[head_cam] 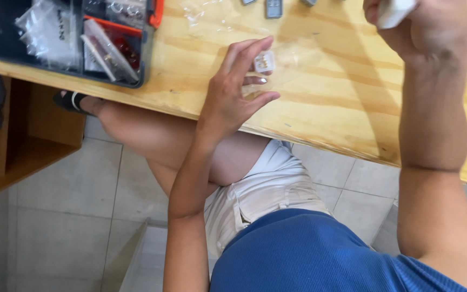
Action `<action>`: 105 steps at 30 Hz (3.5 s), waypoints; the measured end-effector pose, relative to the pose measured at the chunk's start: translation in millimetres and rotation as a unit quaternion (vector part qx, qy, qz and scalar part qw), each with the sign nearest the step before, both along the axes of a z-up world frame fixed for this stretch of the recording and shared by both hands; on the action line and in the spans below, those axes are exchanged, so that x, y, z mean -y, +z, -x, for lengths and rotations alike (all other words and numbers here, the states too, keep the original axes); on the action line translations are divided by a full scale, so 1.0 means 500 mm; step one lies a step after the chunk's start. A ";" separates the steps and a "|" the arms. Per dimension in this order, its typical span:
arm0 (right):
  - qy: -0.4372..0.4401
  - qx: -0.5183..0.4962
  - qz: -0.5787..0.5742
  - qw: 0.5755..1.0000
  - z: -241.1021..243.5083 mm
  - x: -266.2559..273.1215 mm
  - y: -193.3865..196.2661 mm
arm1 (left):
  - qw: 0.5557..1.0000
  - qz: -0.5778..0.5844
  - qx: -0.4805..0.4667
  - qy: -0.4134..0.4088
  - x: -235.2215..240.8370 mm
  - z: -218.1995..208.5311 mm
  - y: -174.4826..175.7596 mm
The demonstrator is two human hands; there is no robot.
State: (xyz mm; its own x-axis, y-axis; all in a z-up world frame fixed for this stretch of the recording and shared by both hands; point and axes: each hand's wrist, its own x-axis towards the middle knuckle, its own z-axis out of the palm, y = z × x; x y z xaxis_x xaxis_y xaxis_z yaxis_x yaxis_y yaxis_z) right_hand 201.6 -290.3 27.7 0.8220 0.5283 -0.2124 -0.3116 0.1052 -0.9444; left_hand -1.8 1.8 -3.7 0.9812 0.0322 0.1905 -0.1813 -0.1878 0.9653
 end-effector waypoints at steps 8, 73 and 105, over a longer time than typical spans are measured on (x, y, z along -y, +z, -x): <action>0.036 0.116 0.163 0.979 0.115 -0.051 0.032 | 1.000 -0.024 0.017 0.002 0.000 0.004 -0.012; 0.088 0.545 0.162 0.818 0.182 -0.159 0.067 | 0.911 0.409 0.013 0.048 0.070 -0.039 0.032; 0.060 0.260 0.146 0.953 0.223 -0.155 0.050 | 0.957 0.229 -0.025 0.178 0.058 0.013 0.067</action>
